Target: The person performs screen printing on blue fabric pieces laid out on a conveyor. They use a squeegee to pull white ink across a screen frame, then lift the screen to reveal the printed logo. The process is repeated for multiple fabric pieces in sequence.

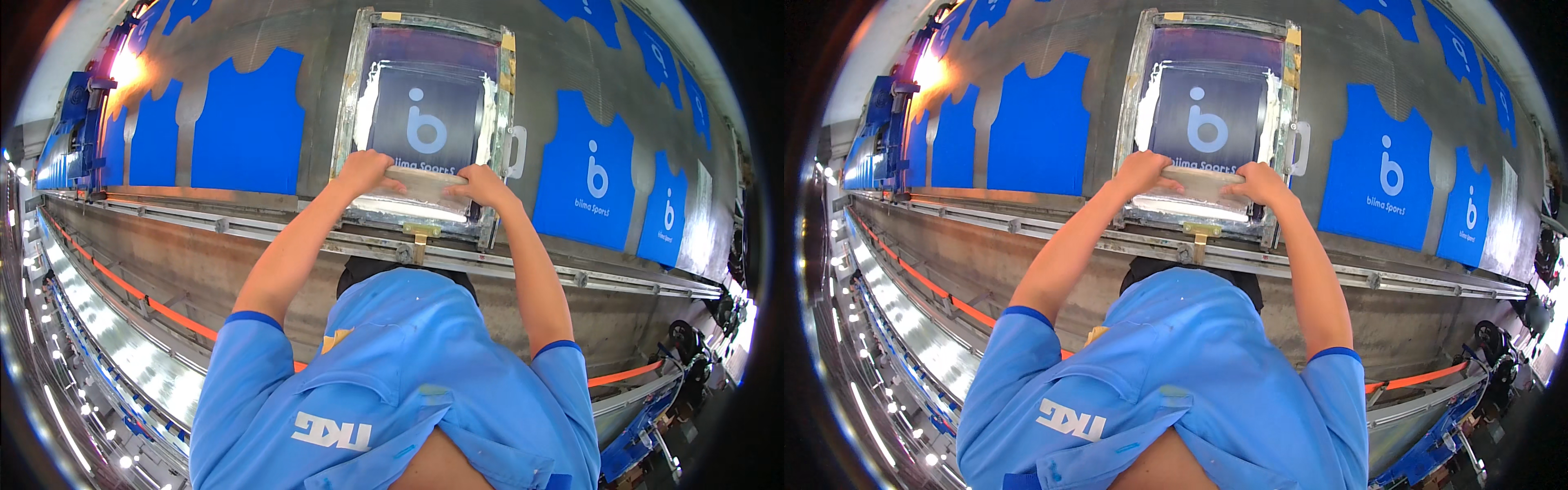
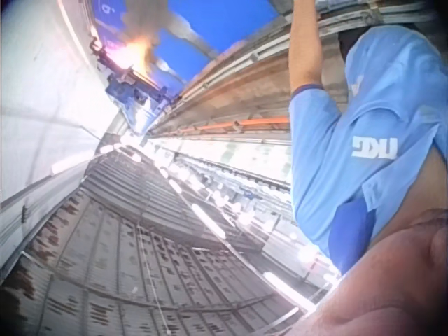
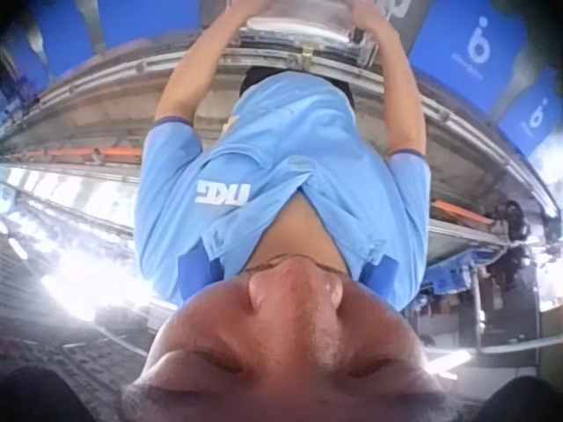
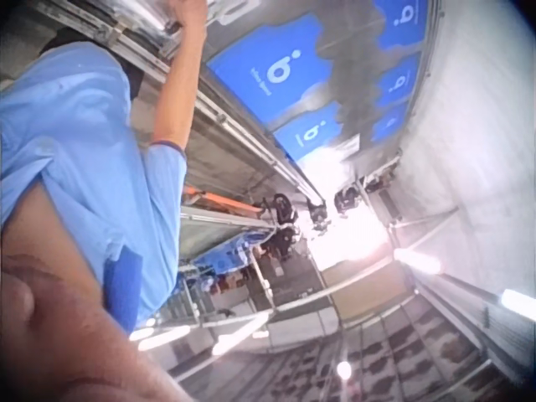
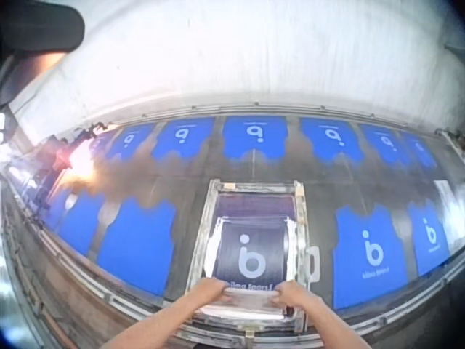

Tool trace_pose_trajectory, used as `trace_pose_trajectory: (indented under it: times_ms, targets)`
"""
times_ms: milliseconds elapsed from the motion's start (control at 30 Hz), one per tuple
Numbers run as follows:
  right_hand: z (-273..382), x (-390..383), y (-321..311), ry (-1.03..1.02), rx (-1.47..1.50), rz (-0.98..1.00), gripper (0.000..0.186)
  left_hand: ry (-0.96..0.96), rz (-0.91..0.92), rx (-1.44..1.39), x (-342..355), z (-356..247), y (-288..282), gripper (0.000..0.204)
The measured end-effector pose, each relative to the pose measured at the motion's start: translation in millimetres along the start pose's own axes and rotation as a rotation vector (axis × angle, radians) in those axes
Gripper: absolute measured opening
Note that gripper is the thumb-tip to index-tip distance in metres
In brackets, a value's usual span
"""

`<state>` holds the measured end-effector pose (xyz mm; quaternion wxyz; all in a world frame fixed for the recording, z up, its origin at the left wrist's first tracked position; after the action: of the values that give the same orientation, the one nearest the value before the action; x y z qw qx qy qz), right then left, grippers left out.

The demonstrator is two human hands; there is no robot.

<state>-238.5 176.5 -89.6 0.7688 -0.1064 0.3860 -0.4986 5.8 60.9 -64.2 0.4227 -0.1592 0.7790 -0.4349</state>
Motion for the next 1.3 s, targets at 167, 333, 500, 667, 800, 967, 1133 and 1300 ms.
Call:
trace_pose_trajectory:
  times_ms: [167,333,500,667,800,967,1133,1300]
  targets:
    - [-2.3,9.0,-29.4,-0.041,0.159,0.074,0.07,0.039,0.23,-0.159,34.9,10.2,-16.8,0.071]
    - [-23.7,-29.3,-82.4,0.129,0.406,-0.825,0.05,-0.039,-0.064,-0.043,69.8,-11.1,-113.5,0.058]
    - [-90.8,-44.0,-41.2,0.194,0.07,-0.94,0.035,0.156,-0.18,-0.007,130.8,-3.6,-139.2,0.047]
    - [-78.4,-32.7,-5.6,0.291,0.755,-0.942,0.028,0.099,-0.075,0.013,148.9,-10.2,-121.3,0.048]
    - [-91.1,-5.8,-17.2,0.267,0.789,-0.876,0.028,0.035,-0.147,0.004,128.1,-7.9,-92.8,0.039]
    - [-104.4,4.9,-48.4,0.176,0.645,-0.976,0.032,0.073,-0.136,-0.126,48.4,-22.7,-51.4,0.045]
    - [-99.7,4.7,-69.2,0.173,0.742,-1.024,0.032,0.233,-0.422,-0.255,-57.7,-45.1,23.2,0.053]
    - [-121.7,-0.4,-97.1,0.155,0.606,-1.248,0.023,0.149,-0.258,-0.153,-100.4,-79.9,42.8,0.067]
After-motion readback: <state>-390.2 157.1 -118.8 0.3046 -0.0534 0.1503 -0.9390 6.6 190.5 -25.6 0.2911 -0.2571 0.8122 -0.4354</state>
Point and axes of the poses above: each hand's wrist, its own x-axis towards the middle knuckle, its own y-axis out of the palm, z = x × y, the point moved 3 cm from there along x, towards the middle knuckle, and after that the axes turned 8 degrees about -y, right-handed, at the moved point
